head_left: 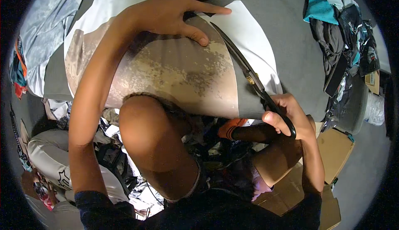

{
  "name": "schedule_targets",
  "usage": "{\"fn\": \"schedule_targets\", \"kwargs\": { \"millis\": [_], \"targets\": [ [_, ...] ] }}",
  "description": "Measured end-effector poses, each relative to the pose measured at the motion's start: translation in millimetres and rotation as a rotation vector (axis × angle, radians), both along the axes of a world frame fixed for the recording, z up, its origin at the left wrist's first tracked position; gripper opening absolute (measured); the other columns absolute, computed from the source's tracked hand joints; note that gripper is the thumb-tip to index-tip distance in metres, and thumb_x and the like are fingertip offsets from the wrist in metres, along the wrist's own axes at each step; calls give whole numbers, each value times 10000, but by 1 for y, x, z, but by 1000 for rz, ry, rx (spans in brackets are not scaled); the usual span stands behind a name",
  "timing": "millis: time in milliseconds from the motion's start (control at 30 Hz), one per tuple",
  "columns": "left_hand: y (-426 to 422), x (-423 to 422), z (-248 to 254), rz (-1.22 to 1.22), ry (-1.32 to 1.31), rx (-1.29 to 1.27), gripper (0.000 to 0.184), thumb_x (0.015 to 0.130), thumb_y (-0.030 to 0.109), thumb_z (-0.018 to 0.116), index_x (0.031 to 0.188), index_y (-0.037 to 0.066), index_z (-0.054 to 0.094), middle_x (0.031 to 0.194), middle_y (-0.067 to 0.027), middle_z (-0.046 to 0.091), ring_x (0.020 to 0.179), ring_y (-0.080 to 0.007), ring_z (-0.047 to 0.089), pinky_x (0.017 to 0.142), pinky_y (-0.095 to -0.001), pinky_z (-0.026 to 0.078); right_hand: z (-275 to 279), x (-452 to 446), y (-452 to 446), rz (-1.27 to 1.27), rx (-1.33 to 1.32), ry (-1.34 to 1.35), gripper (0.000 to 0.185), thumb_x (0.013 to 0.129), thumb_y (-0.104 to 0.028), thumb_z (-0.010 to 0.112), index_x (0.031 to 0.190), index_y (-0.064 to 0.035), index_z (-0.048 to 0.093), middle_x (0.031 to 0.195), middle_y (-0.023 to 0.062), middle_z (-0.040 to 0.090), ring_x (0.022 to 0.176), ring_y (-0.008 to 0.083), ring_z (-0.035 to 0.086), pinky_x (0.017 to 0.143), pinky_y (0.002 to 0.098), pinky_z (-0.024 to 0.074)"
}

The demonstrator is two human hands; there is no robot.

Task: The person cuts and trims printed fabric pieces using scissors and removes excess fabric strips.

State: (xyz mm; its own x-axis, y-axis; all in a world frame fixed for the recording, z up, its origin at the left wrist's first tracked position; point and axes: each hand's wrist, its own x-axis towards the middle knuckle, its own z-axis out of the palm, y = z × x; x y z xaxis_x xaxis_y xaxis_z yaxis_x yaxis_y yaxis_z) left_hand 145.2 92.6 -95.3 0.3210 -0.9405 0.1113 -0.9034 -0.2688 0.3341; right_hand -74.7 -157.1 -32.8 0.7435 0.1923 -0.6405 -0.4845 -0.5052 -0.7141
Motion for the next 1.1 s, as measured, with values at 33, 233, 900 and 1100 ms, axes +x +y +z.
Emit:
{"fn": "schedule_targets", "kwargs": {
  "millis": [33, 233, 900, 1100],
  "targets": [
    [0, 0, 0, 0, 0, -1, 797, 662, 566, 694, 1365, 271, 460, 1517, -27, 258, 1406, -306, 177, 1115, -506, 144, -1, -1, -1, 5, -19, -3, 510, 813, -466, 674, 632, -7, 542, 558, -36, 409, 540, 77, 366, 467, 279, 281],
    [0, 2, -2, -14, -12, -14, 801, 665, 573, 691, 1366, 262, 460, 1512, -39, 269, 1403, -308, 186, 1115, -498, 153, 2, 0, 3, 21, -37, -32, 503, 818, -445, 674, 643, 10, 551, 540, -7, 399, 537, 97, 376, 474, 304, 299],
    [1, 2, 11, -4, 131, 87, 824, 728, 641, 633, 1399, 220, 407, 1521, -111, 206, 1406, -364, 106, 1107, -559, 91, 12, 13, -9, 57, -26, 17, 382, 819, -336, 708, 690, 10, 613, 558, -1, 501, 542, 73, 434, 476, 272, 336],
    [2, 3, 13, -2, 182, 79, 822, 739, 644, 623, 1402, 211, 404, 1529, -122, 178, 1417, -350, 66, 1120, -515, 89, -3, 9, -35, 100, 4, -8, 512, 740, -511, 717, 619, -56, 517, 547, -63, 403, 507, 51, 374, 443, 239, 275]
  ]
}}
